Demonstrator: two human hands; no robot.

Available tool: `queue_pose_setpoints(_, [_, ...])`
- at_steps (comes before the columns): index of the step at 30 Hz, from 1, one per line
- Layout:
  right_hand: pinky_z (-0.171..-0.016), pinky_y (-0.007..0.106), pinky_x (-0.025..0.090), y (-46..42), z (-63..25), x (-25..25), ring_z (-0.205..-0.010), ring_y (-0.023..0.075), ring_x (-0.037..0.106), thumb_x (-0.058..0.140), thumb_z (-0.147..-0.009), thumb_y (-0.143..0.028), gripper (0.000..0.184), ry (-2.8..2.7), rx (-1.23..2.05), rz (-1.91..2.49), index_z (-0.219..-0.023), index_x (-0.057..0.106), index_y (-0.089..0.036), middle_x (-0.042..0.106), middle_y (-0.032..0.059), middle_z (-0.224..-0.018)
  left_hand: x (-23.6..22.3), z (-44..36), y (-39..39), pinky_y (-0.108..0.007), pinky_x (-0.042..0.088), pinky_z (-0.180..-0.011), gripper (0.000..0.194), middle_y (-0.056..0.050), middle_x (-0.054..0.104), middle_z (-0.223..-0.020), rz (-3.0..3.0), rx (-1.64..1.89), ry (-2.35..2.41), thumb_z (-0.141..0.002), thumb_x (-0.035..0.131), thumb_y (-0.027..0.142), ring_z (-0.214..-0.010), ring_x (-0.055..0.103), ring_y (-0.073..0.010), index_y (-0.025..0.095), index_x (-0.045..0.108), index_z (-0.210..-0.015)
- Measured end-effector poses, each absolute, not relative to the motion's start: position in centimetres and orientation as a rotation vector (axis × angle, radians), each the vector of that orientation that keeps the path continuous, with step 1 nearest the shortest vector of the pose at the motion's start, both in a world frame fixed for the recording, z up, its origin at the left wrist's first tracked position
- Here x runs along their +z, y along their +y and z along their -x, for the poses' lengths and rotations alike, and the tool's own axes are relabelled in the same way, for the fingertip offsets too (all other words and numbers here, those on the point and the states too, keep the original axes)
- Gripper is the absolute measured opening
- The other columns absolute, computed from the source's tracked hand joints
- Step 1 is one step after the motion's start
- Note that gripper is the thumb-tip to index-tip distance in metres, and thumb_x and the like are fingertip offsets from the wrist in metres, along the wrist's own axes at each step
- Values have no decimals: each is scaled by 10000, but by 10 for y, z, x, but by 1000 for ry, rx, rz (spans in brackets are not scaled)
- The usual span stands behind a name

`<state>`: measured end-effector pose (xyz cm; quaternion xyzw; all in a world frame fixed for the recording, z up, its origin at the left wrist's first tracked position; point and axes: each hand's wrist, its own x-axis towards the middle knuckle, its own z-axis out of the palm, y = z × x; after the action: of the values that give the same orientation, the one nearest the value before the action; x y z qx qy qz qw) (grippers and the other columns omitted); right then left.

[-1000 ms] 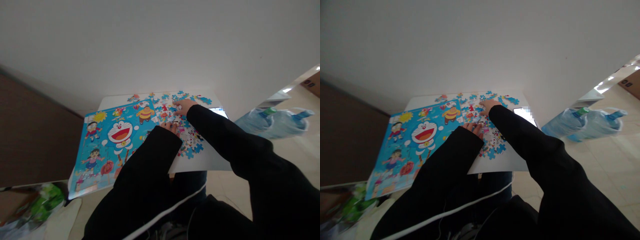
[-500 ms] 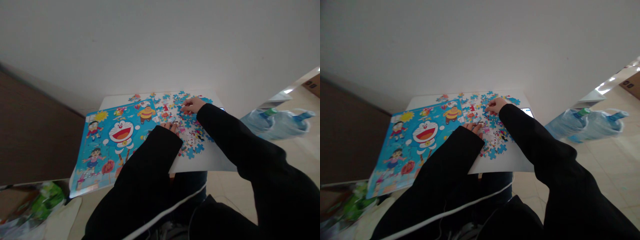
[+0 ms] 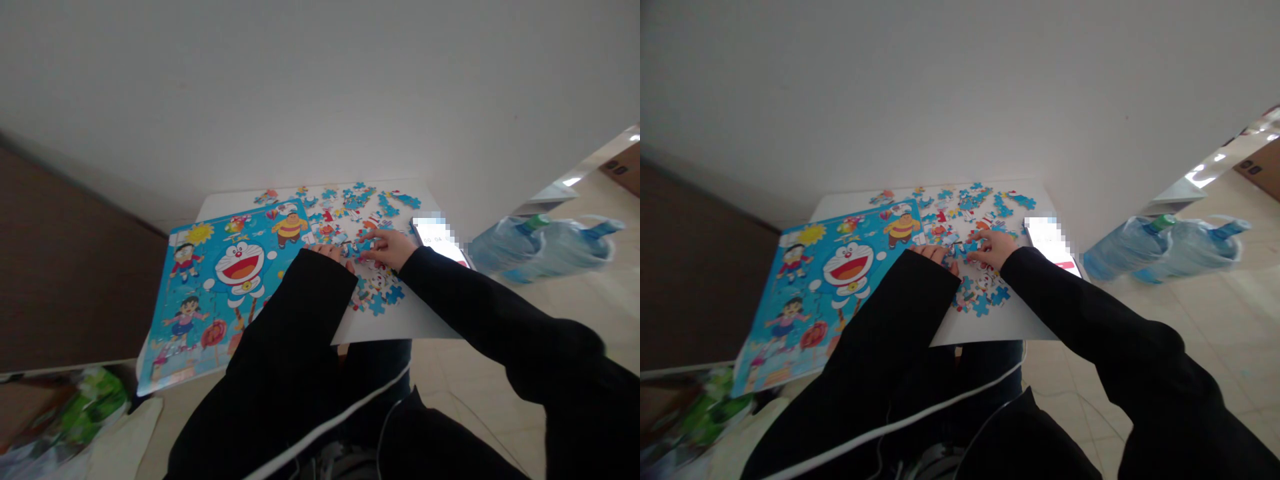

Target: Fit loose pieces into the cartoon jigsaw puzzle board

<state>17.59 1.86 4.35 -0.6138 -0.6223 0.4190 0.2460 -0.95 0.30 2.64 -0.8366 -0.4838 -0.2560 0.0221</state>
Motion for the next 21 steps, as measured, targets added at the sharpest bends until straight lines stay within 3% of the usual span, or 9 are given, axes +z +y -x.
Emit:
queue_pose_setpoints(8, [-478, 220, 433, 20, -194, 67, -448, 104, 542, 628, -734, -259, 319, -1680, 1181, 1597, -1025, 600, -130, 580, -37, -518, 30, 15, 0, -504, 171, -1074, 302, -67, 651, -952, 2561, -872, -1510, -778, 528, 362, -931, 556, -260, 153, 639, -965])
queue_pose_setpoints(15, [-364, 194, 376, -20, -202, 56, -513, 136, 590, 607, -744, -346, 467, -1723, 1372, 1633, -1170, 566, -159, 635, 7, -615, 52, 26, -35, -480, 268, -1050, 292, -41, 648, -874, 2557, -1045, -1411, -758, 539, 395, -861, 573, -236, 188, 664, -921])
queue_pose_setpoints(18, [-434, 220, 453, -41, -197, 53, -602, 145, 634, 591, -756, -334, 506, -1768, 1319, 1642, -1237, 532, -186, 696, 47, -815, 51, 28, -57, -481, 287, -1053, 327, -38, 654, -890, 2679, -947, -1348, -713, 582, 404, -847, 579, -241, 198, 669, -951])
queue_pose_setpoints(21, [-589, 262, 505, -51, -205, 56, -646, 136, 640, 579, -773, -344, 448, -1898, 948, 1693, -1203, 568, -220, 706, 40, -921, 39, 26, -73, -499, 294, -1048, 428, -59, 646, -1052, 2840, -772, -1331, -676, 610, 407, -939, 565, -269, 202, 647, -1050])
